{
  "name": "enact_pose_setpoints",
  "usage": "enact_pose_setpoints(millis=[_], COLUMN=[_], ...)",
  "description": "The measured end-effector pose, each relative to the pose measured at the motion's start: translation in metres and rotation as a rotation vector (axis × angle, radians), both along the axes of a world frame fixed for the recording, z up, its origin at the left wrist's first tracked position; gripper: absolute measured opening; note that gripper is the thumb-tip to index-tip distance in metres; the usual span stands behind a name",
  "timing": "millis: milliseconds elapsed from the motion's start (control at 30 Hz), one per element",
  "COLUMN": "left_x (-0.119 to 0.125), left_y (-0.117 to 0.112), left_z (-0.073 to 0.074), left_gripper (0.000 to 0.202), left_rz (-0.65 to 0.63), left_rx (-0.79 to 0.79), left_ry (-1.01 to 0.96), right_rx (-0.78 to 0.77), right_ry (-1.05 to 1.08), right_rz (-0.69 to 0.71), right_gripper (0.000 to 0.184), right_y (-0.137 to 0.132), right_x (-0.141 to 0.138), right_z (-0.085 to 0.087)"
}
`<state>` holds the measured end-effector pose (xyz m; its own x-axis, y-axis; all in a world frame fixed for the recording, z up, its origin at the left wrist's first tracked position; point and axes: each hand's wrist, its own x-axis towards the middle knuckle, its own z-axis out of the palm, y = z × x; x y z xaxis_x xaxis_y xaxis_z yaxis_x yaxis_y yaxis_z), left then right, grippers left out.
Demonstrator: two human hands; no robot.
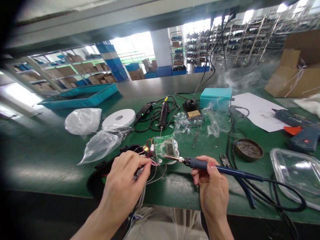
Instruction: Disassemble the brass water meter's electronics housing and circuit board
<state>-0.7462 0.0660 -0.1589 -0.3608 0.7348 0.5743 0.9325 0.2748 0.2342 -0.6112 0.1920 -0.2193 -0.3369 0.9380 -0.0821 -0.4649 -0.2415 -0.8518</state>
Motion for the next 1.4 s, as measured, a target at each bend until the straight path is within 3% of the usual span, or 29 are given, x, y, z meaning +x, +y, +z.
enact_pose_setpoints(millis=[667,900,1400], left_x=[-0.001,0.0007,0.0003], left_y=[-0.0006,-0.0021,-0.0014], left_z=[-0.0007,-0.0004,-0.0036], left_gripper=[0.016,0.015,0.016], left_rz=[0.015,0.007,0.002], left_rx=[-0.011,0.001,-0.041], left_ry=[0.017,0.007,0.017], right_rx=[0.021,0.011,0.014], right_ry=[-0.018,-0.013,-0.013], right_rz=[0.041,-0.025,0.031], right_gripper=[0.027,0.023,0.026], right_y=[-0.0008,0.0023,0.0009], right_x=[-0.0016,0.0008,0.001], right_z=[0.0006,-0.0008,-0.0012])
